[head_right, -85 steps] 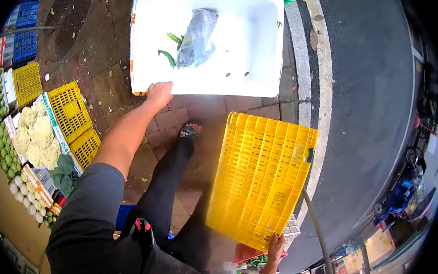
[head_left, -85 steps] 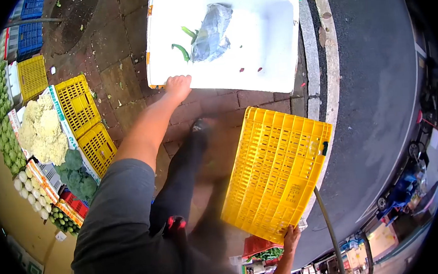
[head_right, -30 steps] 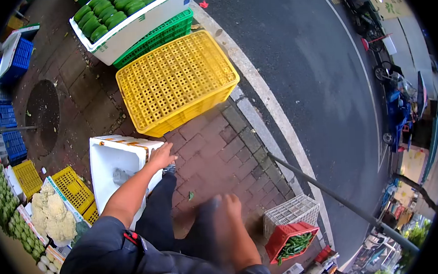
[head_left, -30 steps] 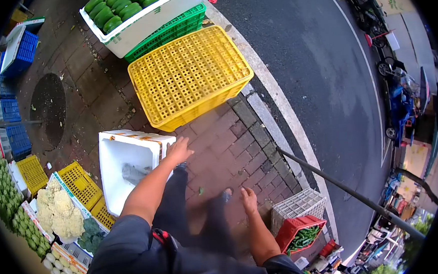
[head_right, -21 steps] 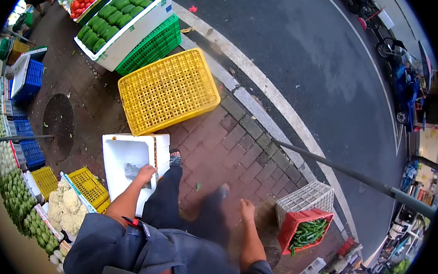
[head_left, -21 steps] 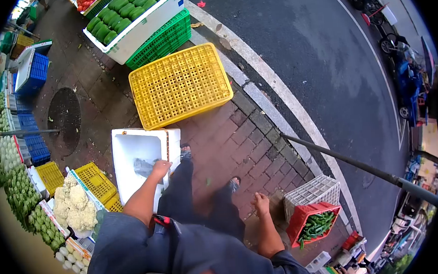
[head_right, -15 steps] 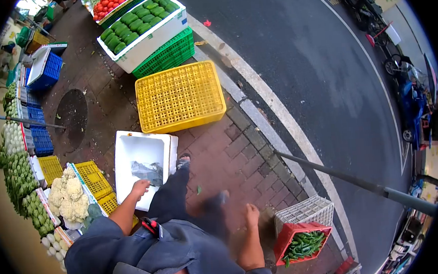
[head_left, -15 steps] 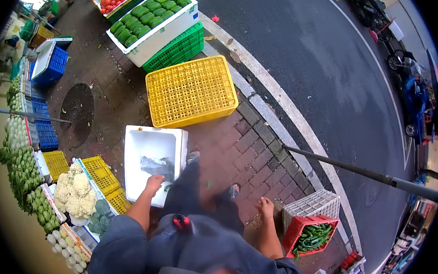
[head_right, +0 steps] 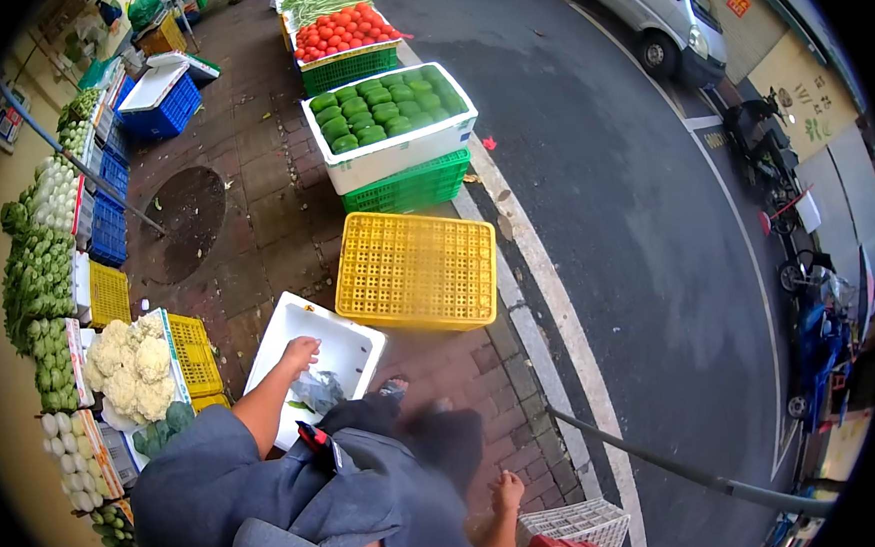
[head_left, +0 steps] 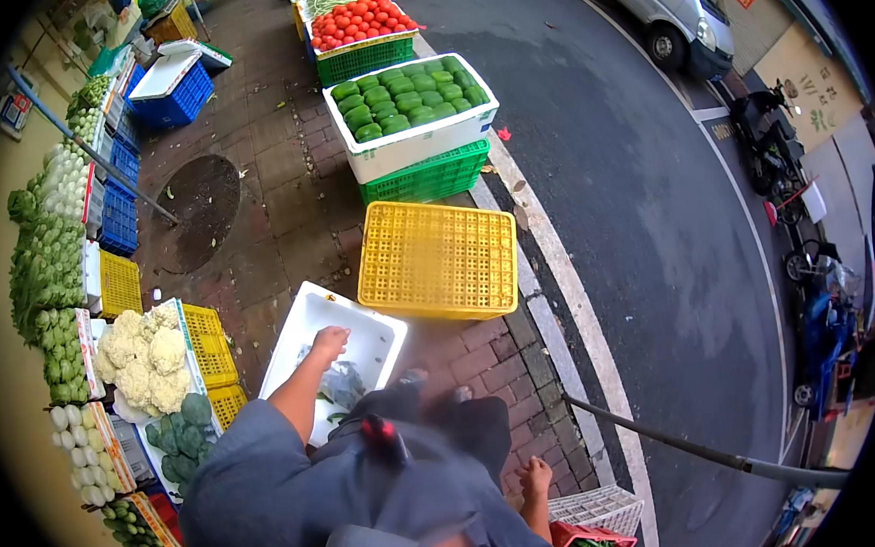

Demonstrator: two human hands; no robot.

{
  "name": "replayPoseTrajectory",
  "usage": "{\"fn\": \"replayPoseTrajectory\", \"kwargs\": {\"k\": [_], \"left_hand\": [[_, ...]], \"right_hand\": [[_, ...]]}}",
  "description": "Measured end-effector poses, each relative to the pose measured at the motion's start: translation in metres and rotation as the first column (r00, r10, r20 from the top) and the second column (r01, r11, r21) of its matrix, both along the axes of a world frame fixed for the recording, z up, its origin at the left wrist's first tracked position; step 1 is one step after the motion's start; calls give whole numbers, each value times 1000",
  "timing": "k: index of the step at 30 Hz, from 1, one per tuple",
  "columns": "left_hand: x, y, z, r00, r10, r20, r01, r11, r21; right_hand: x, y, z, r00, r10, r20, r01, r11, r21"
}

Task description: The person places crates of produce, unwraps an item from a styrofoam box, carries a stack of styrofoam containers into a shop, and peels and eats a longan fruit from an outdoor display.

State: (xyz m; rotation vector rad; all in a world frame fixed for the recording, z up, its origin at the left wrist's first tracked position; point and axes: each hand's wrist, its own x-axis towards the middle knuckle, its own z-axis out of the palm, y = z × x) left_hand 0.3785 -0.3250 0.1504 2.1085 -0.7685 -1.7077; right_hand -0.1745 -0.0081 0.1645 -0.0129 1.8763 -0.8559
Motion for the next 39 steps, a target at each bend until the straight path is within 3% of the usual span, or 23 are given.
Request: {"fn": "replayPoseTrajectory", "kwargs": {"k": [5,8,13,15,17,22,24,25,26,28,31,34,37,39], "left_hand": [[-16,-37,23,993,79,-93,-94,981,-169],[-15,-11,12,995,77,-70,-83,993,-80],[13,78,-25,994,110,-11,-106,974,201],[20,109,-9,988,151,-29,-135,943,304],[24,130,-17,989,131,72,-148,911,384],[7,124,-23,999,37,1,-34,915,403],[-18,104,-31,999,-40,21,29,930,366],[-35,94,-33,997,-76,28,62,937,343],[-54,80,-35,995,-97,20,84,935,343],[-104,64,-29,979,-204,0,195,937,289],[-190,57,-22,922,-387,-6,380,901,208],[-280,78,-17,856,-517,-11,512,845,156],[-368,118,-7,734,-678,-38,678,728,101],[-423,147,3,678,-733,-56,735,677,43]], "right_hand": [[25,-44,1,995,103,18,-103,995,15],[27,-60,-5,988,155,-29,-155,988,-24],[31,-90,9,995,88,-41,-89,996,-24],[22,-91,4,995,99,-16,-100,993,-65],[22,-90,2,998,62,-3,-62,993,-98],[19,-56,-1,994,-4,-109,-12,988,-153],[19,-42,29,993,-35,-110,22,993,-114],[13,-26,33,991,13,-133,-17,999,-27],[6,3,11,992,3,-125,-16,994,-108],[0,51,3,978,-151,-143,135,984,-115],[-6,119,54,901,-425,-84,412,901,-136],[-21,229,29,891,-307,-335,353,932,84],[-24,346,11,726,-661,-193,679,733,45],[-21,408,-9,581,-784,-220,804,595,4]]}}
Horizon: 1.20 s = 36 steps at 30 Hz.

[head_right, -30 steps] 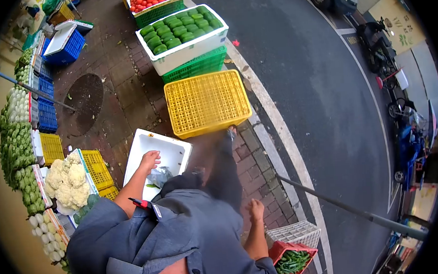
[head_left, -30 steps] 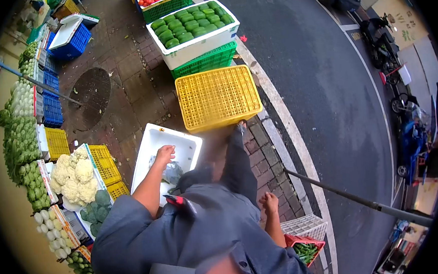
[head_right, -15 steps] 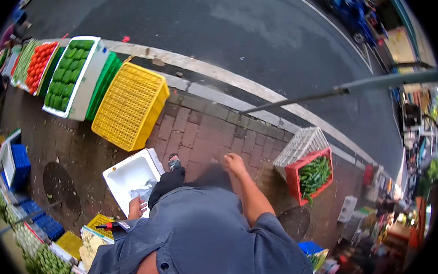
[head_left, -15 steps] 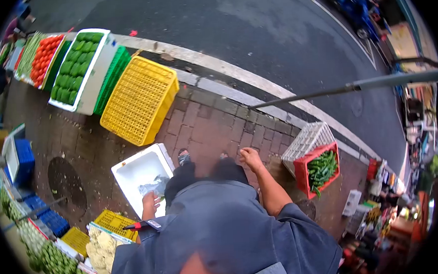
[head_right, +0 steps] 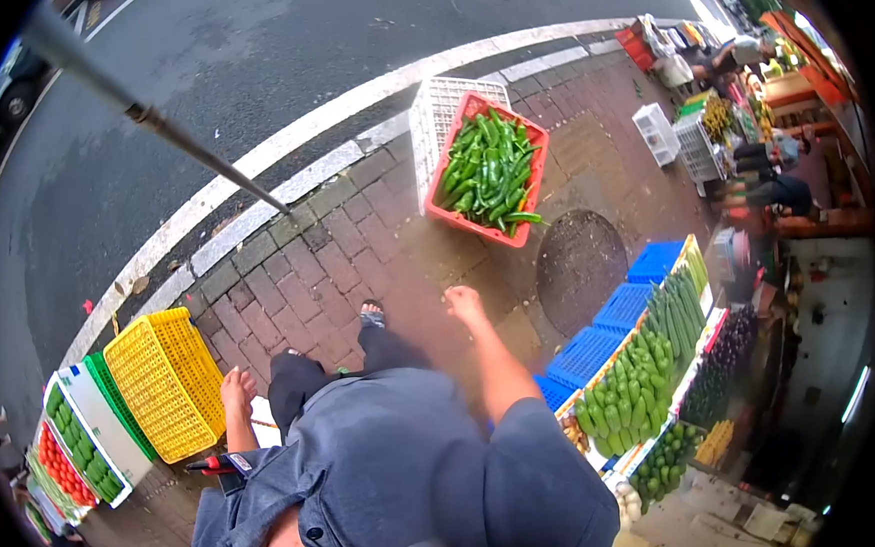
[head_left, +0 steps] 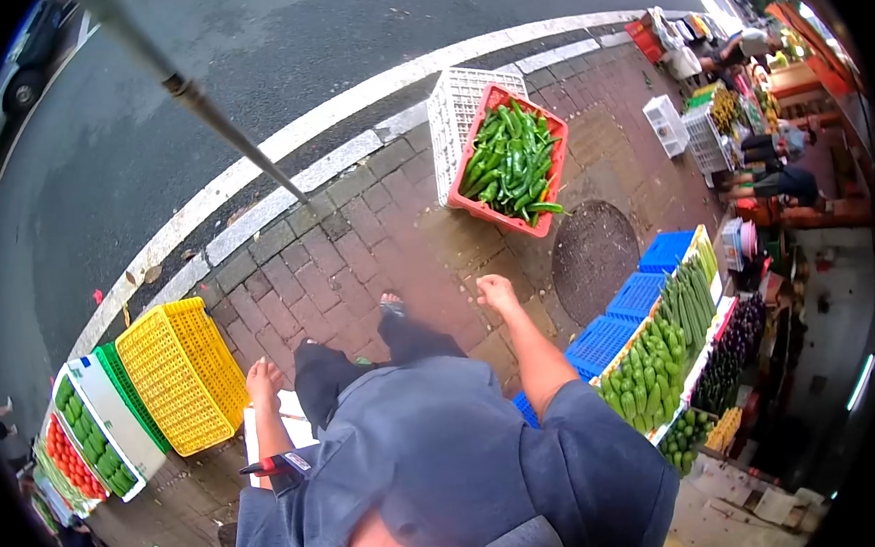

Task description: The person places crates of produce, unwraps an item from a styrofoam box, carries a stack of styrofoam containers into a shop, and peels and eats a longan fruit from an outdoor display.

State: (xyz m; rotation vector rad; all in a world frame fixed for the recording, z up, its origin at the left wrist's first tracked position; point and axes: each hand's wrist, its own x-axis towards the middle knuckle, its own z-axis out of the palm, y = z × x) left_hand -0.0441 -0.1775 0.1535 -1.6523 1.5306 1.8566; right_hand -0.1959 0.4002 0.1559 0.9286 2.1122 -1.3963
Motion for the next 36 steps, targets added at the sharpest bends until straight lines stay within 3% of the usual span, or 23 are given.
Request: {"fn": "replayPoseTrajectory", "kwargs": {"k": [1,4,7,12,15,18,21,24,27,30,33,36], "left_hand": [[-26,18,8,999,-27,-24,27,1000,7],[-101,57,16,981,-180,-77,182,983,19],[-170,96,7,929,-333,-161,350,932,92],[-282,182,1,781,-611,-127,619,785,29],[-333,221,-8,702,-698,-141,704,710,-15],[-376,278,22,692,-710,-130,706,703,-79],[-392,312,-3,680,-729,-79,723,685,-90],[-402,354,-24,678,-735,4,734,677,-48],[-413,412,-44,665,-747,-17,747,664,33],[-432,457,-53,619,-784,40,782,621,56],[-458,497,-56,641,-767,37,767,641,7],[-482,511,-92,481,-875,52,857,457,-238]], "right_hand": [[0,20,16,991,-131,34,131,991,10],[4,73,1,962,-264,70,260,964,53],[6,95,-7,935,-338,103,335,941,49],[-5,118,-23,874,-486,4,486,874,-5],[-41,147,-23,845,-535,-4,535,844,-36],[-89,189,-44,781,-623,45,624,777,-83],[-143,230,-79,705,-707,49,702,686,-194],[-196,253,-105,588,-806,71,808,580,-109],[-220,267,-139,639,-758,134,740,653,163],[-218,266,-155,845,-516,-139,496,659,566],[-243,264,-92,961,-222,-166,277,805,525],[-256,289,-84,993,99,58,-115,873,474]]}}
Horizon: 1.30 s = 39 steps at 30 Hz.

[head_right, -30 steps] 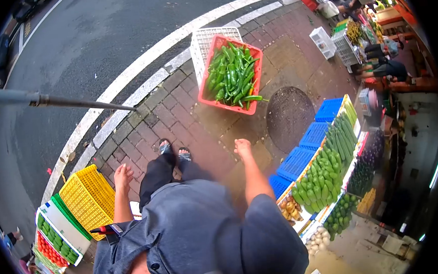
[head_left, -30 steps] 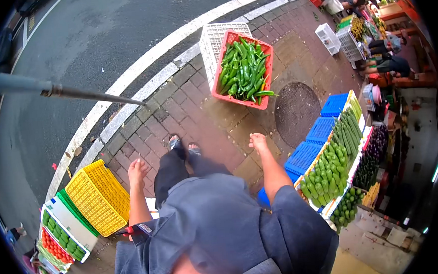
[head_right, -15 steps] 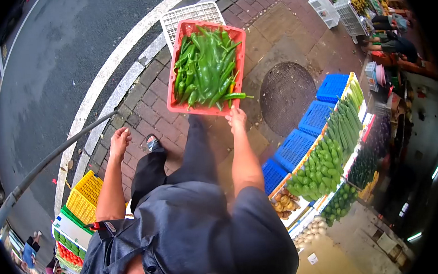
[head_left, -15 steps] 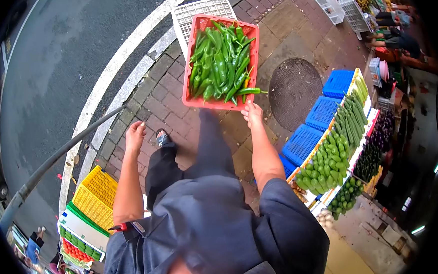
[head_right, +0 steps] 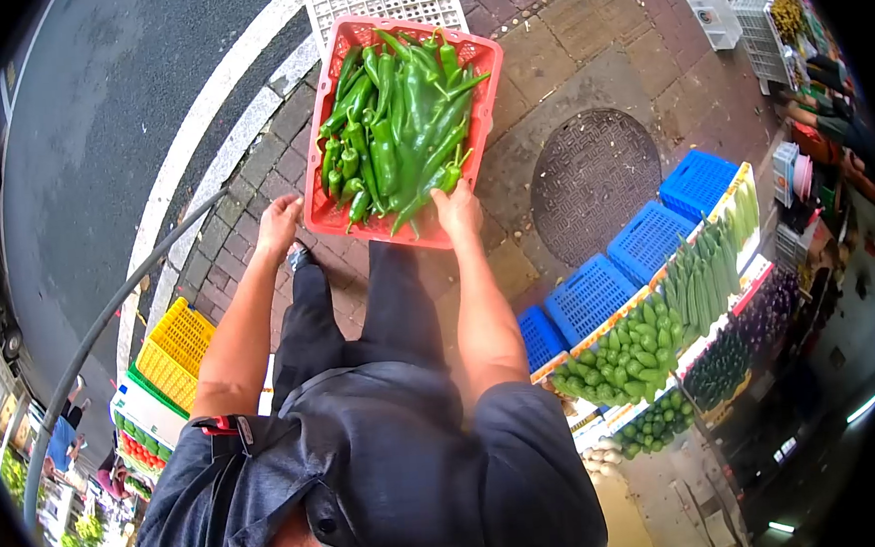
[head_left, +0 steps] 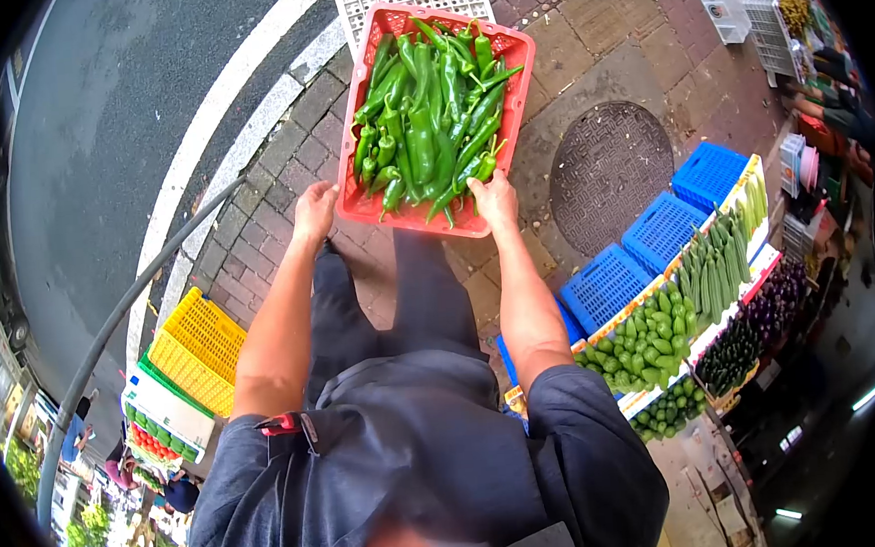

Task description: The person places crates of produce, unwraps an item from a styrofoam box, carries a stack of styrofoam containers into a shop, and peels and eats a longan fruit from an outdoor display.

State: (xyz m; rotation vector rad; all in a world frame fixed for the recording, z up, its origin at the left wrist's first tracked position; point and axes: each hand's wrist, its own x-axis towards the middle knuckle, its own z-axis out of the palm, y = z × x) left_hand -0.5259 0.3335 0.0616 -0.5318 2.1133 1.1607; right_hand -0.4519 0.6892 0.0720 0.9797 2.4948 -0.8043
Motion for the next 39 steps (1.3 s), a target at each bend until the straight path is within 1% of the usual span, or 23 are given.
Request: {"fn": "replayPoseTrajectory", "kwargs": {"k": [2,3,4,5,8,9,10,12,14,15,16,17,18,19,20,22,24,26,28,30,32,34,39], "left_hand": [[-23,19,0,987,-32,-160,12,992,-128],[-43,35,24,997,1,-77,-12,989,-146],[-52,38,13,993,21,-113,-38,989,-145],[-60,41,2,992,25,-125,-42,990,-136],[-89,56,-12,985,-71,-156,41,981,-192],[-98,60,-13,980,-114,-165,75,970,-229],[-106,67,-10,986,-92,-142,62,977,-204],[-118,74,-30,990,42,-134,-50,997,-57],[-130,76,-50,997,70,-40,-68,996,57],[-138,81,-41,999,31,32,-31,999,7],[-138,79,-60,998,-24,-65,21,999,-47],[-132,75,-75,998,-24,-50,22,999,-31],[-135,79,-66,999,-23,-47,22,1000,-16],[-142,77,-56,998,-12,66,10,999,33],[-149,75,-49,983,-10,182,-6,996,87],[-156,72,-54,977,-114,183,106,993,55],[-144,66,-50,984,-78,162,82,996,-22],[-123,47,-29,989,20,144,-17,1000,-23],[-90,17,-16,992,85,95,-82,996,-31],[-56,-16,-16,990,135,49,-132,989,-68],[-25,-44,-1,951,307,-22,-308,949,-74],[12,-86,-2,917,398,4,-396,914,-90],[104,-194,14,822,568,-33,-563,803,-194]], "right_hand": [[-12,17,23,995,-96,12,96,980,-176],[-11,24,22,981,-177,-80,163,974,-160],[-9,32,19,952,-254,-170,230,961,-151],[4,46,-8,957,-190,-220,185,982,-45],[21,77,-87,909,-353,-223,303,925,-230],[7,78,-81,892,-388,-232,324,907,-270],[-8,82,-85,827,-529,-188,426,809,-406],[-38,86,-87,784,-553,-282,405,800,-443],[-64,94,-90,868,-427,-255,311,866,-391],[-73,95,-91,888,-411,-206,322,875,-361],[-78,95,-89,905,-396,-156,332,885,-326],[-83,95,-85,928,-357,-108,320,910,-264],[-88,92,-77,934,-352,-66,318,901,-296],[-91,92,-80,954,-293,-62,252,896,-365],[-97,87,-76,941,-334,-55,296,890,-347],[-100,82,-67,944,-327,-52,289,889,-355],[-96,75,-60,939,-335,-77,289,890,-353],[-85,70,-66,915,-401,-50,339,829,-444],[-74,44,-49,917,-386,-103,294,826,-481],[-66,16,-36,949,-300,-97,229,868,-442],[-62,-15,-20,971,-233,-59,186,882,-434],[-45,-58,-16,978,-201,-62,135,827,-546],[-3,-167,-18,999,32,-7,-30,824,-566]]}}
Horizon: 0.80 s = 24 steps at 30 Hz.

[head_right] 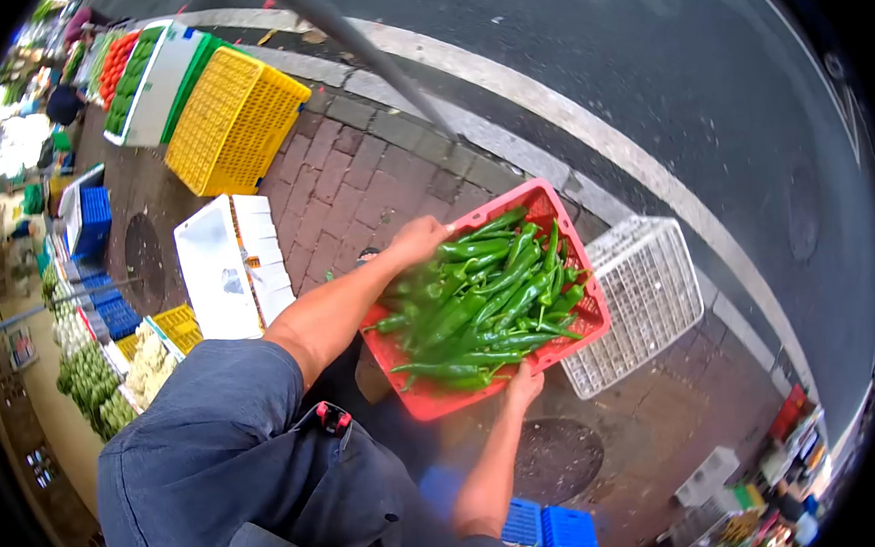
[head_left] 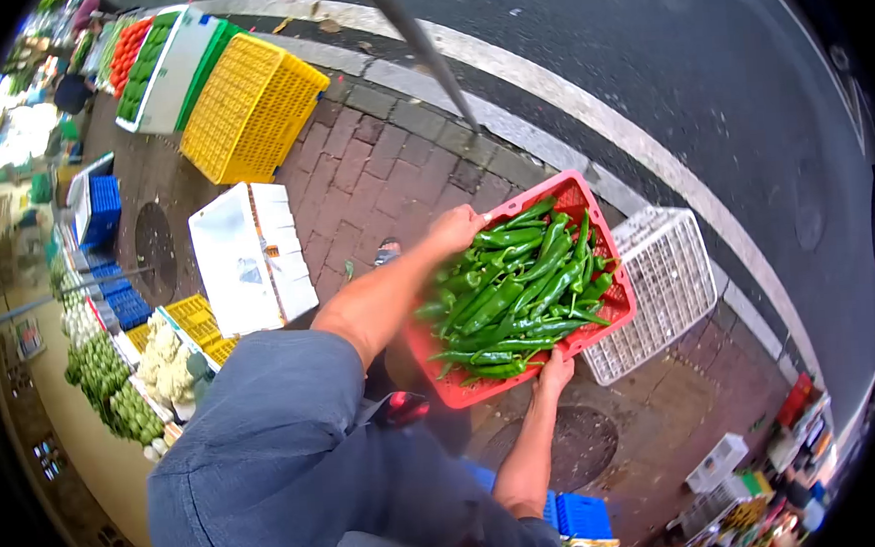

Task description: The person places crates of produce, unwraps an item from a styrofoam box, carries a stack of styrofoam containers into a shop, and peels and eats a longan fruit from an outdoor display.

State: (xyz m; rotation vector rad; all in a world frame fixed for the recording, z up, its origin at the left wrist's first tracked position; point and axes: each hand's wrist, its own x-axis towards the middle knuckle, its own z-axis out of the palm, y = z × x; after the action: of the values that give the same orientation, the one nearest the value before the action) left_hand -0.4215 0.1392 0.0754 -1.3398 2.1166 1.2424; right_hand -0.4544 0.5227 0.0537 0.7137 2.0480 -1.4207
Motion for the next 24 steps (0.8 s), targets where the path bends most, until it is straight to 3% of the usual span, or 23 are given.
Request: {"fn": "replayPoseTrajectory", "kwargs": {"k": [5,7,9,11,12,13,15,16,17,18,19,20,21,24], "left_hand": [[129,-119,30,973,230,20,-230,973,28],[180,-166,45,951,306,38,-303,951,-61],[235,-204,51,904,422,69,-426,904,43],[284,-245,76,823,557,109,-567,814,126],[305,-259,79,786,612,86,-618,781,92],[320,-297,85,749,656,90,-662,746,72],[359,-328,91,660,750,35,-751,658,62],[374,-342,94,607,795,12,-792,603,96],[387,-357,98,552,834,-3,-827,547,130],[397,-375,105,577,817,-16,-817,577,-15],[410,-396,100,522,852,-28,-850,523,64],[414,-455,101,537,843,33,-843,538,-8],[421,-470,109,547,836,28,-831,547,-103],[428,-540,145,516,854,63,-844,519,-132]], "right_hand": [[46,-129,5,949,311,58,-314,947,59],[55,-197,39,889,452,78,-457,887,71],[68,-227,6,831,554,48,-552,832,-55],[79,-247,-54,760,647,-54,-645,762,48],[92,-314,7,816,578,32,-575,815,-71],[97,-394,61,779,619,99,-616,785,-69],[112,-481,110,699,694,172,-688,718,-105],[112,-512,114,654,729,203,-721,682,-124],[119,-544,117,654,748,115,-742,663,-96],[123,-574,118,609,787,102,-781,617,-96],[125,-603,118,565,820,88,-815,572,-94],[121,-669,121,553,819,154,-811,571,-127],[125,-687,114,538,829,152,-808,559,-186],[136,-766,96,499,857,128,-813,514,-272]]}}
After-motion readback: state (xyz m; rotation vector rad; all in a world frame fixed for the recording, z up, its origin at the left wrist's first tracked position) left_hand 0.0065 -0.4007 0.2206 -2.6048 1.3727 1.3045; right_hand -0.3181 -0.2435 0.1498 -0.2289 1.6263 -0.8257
